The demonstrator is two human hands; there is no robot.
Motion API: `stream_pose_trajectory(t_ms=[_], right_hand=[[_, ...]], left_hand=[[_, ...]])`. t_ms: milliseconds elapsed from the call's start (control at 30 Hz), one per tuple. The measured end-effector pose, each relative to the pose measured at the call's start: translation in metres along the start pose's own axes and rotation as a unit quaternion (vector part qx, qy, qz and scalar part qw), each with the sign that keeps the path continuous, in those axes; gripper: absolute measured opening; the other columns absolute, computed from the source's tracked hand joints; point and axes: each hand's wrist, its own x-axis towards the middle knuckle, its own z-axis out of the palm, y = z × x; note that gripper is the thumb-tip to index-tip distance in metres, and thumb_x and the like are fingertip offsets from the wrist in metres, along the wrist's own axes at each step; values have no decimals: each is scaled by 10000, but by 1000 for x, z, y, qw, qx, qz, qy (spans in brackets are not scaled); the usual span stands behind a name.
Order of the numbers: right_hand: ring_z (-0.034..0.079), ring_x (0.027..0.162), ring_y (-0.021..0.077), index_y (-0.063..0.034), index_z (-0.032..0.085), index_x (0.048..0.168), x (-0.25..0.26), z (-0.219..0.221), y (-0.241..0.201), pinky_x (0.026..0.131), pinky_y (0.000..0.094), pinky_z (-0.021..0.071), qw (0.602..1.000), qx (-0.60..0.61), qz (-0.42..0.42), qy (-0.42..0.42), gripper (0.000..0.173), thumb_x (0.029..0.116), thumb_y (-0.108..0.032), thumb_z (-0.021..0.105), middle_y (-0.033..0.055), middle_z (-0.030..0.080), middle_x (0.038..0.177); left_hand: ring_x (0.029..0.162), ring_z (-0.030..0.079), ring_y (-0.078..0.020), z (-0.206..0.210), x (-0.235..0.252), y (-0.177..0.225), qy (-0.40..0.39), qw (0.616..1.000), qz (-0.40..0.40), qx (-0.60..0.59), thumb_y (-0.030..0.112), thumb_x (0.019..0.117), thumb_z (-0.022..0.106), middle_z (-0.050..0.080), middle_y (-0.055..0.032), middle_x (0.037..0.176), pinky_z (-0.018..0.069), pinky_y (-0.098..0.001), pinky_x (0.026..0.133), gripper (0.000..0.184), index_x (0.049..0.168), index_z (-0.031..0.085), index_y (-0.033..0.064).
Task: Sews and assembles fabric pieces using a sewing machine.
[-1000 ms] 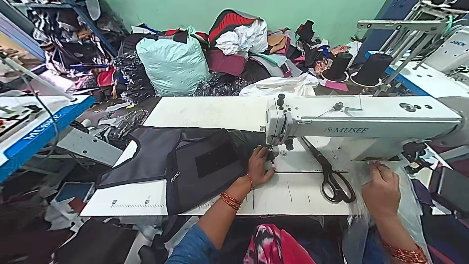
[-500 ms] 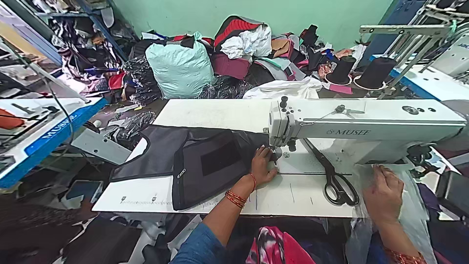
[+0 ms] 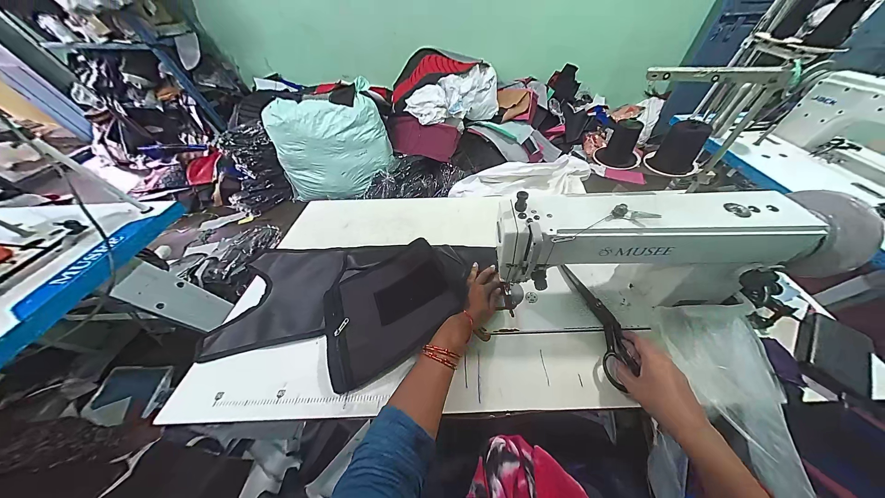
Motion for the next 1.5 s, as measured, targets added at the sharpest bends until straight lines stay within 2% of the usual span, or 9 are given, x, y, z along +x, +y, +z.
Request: stream_pose_trajectory(t_ms=[133, 267, 333, 567, 833, 1000, 1200, 1333, 1500], right_hand=[[635, 675, 238, 22, 479, 1447, -17, -12, 11, 623, 430, 552, 984, 119, 89, -95, 577, 956, -210, 676, 172, 654, 954], [533, 446, 122, 8, 579, 1250, -45, -24, 21, 441, 290, 488, 953, 197, 154, -169, 447, 995, -347, 673, 43, 573, 658], [497, 416, 66, -47, 592, 1133, -61, -27, 28, 410, 237, 461, 930, 272, 131, -209, 377, 982, -391, 611, -37, 537, 610], [482, 484, 8, -143, 564, 1181, -84, 12, 19, 441, 178, 447, 806, 439, 42, -395, 681, 882, -754, 582, -122, 531, 713], [538, 461, 43, -55, 551, 1205, -60, 56, -55, 453, 178, 498, 726, 560, 101, -385, 722, 928, -721, 523, -56, 549, 643], [528, 463, 34, -39, 539, 1199, -57, 67, -74, 454, 170, 492, 735, 566, 104, -359, 537, 1045, -540, 418, -52, 533, 644], [490, 441, 26, -69, 543, 1167, -57, 62, -62, 431, 165, 464, 755, 529, 88, -377, 579, 942, -598, 603, -65, 504, 637], [473, 483, 16, -114, 531, 1154, -59, 50, -38, 470, 173, 442, 805, 441, 45, -394, 491, 975, -570, 545, -93, 495, 666], [471, 476, 22, -120, 579, 1139, -65, 10, 0, 457, 204, 442, 857, 347, 13, -380, 493, 950, -576, 575, -109, 502, 664]], left_hand=[[1566, 150, -446, -6, 8, 2, -15, 999, -32, 23, 115, 1085, 441, 375, -241, 1613, 33, -508, 1284, 393, 1432, 571, -16], [1575, 85, -455, -6, 18, -9, 12, 997, -69, 26, 147, 1100, 427, 295, -239, 1652, 46, -534, 1279, 416, 1488, 523, 30], [1574, 64, -465, -6, 18, -14, 29, 996, -86, 26, 166, 1105, 429, 257, -247, 1664, 75, -537, 1276, 425, 1501, 506, 36], [1571, 75, -474, -5, -5, -16, 66, 991, -112, 44, 174, 1112, 394, 245, -258, 1665, 54, -538, 1276, 449, 1541, 456, 57], [1557, 117, -500, 2, -9, -19, 109, 990, -85, 27, 150, 1099, 409, 304, -285, 1631, 45, -540, 1278, 434, 1504, 502, 27], [1555, 95, -513, 0, -11, -15, 109, 990, -90, 12, 131, 1097, 418, 292, -285, 1636, 31, -541, 1276, 428, 1503, 497, 20], [1550, 97, -526, 1, -12, -17, 119, 990, -70, 6, 113, 1087, 425, 305, -290, 1628, 28, -552, 1275, 423, 1485, 512, -4], [1546, 90, -539, 0, -16, -22, 116, 992, -45, -17, 106, 1075, 439, 327, -293, 1617, 23, -562, 1273, 408, 1448, 553, -15], [1476, 306, -556, -6, -38, -30, 109, 986, 66, -104, 41, 1010, 533, 540, -335, 1438, 99, -570, 1267, 296, 1198, 707, -108]])
